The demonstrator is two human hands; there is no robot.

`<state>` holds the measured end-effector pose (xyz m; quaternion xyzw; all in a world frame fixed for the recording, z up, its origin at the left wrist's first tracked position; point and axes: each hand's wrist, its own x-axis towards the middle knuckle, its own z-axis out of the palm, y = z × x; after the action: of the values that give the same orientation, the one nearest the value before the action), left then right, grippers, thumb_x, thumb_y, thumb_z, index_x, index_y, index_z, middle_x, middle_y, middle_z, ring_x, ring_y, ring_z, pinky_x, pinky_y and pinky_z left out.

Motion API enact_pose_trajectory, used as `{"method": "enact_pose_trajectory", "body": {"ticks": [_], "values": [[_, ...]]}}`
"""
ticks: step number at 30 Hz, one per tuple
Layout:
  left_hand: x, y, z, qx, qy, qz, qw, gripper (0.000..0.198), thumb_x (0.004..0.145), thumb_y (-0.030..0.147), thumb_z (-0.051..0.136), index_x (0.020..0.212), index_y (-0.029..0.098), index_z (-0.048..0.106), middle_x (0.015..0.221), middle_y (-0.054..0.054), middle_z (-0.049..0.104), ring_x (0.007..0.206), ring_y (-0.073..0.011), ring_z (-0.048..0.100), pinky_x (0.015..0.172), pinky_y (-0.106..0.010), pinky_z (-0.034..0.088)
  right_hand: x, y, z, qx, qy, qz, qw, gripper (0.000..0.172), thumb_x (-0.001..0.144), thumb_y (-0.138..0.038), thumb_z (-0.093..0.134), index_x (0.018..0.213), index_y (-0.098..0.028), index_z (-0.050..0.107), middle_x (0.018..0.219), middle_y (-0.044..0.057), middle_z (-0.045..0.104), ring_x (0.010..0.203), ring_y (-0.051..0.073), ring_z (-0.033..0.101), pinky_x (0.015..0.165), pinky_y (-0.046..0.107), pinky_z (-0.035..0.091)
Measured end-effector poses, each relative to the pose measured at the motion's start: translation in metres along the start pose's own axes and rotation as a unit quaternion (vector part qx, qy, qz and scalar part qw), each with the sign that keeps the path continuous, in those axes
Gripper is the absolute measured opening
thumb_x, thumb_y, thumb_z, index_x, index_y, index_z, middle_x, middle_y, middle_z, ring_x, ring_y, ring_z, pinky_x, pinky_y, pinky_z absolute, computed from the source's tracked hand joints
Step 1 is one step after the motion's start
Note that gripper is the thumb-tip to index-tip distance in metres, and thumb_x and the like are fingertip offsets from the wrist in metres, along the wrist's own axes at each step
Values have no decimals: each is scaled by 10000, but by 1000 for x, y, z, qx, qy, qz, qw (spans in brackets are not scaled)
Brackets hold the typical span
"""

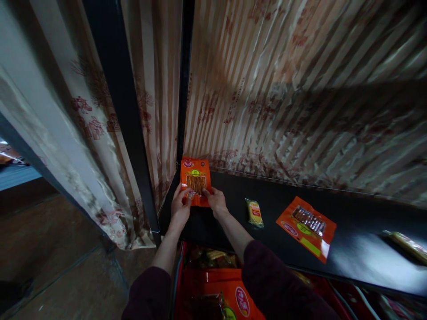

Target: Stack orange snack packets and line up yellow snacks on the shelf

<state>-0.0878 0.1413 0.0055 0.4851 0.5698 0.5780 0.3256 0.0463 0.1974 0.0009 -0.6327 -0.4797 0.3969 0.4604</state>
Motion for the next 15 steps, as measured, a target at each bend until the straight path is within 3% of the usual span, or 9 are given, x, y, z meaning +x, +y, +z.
{"method": "enact_pose_trajectory", "body": {"ticks": [5,15], "values": [[7,0,1,48,-1,14,999,342,798,113,500,1081,195,674,1442,-72,429,1316,-213,425,1116,-349,328,13,1,11,-28,14,6,999,222,744,-370,623,823,-172,689,708,37,722,614,171,672,537,230,512],[10,-24,4,15,-2,48,999,340,763,97,522,1017,238,698,1316,-42,567,1256,-198,490,1123,-389,326,25,2,16,-56,24,5,998,219,736,-355,606,828,-174,689,707,24,716,649,155,661,603,235,497]]}}
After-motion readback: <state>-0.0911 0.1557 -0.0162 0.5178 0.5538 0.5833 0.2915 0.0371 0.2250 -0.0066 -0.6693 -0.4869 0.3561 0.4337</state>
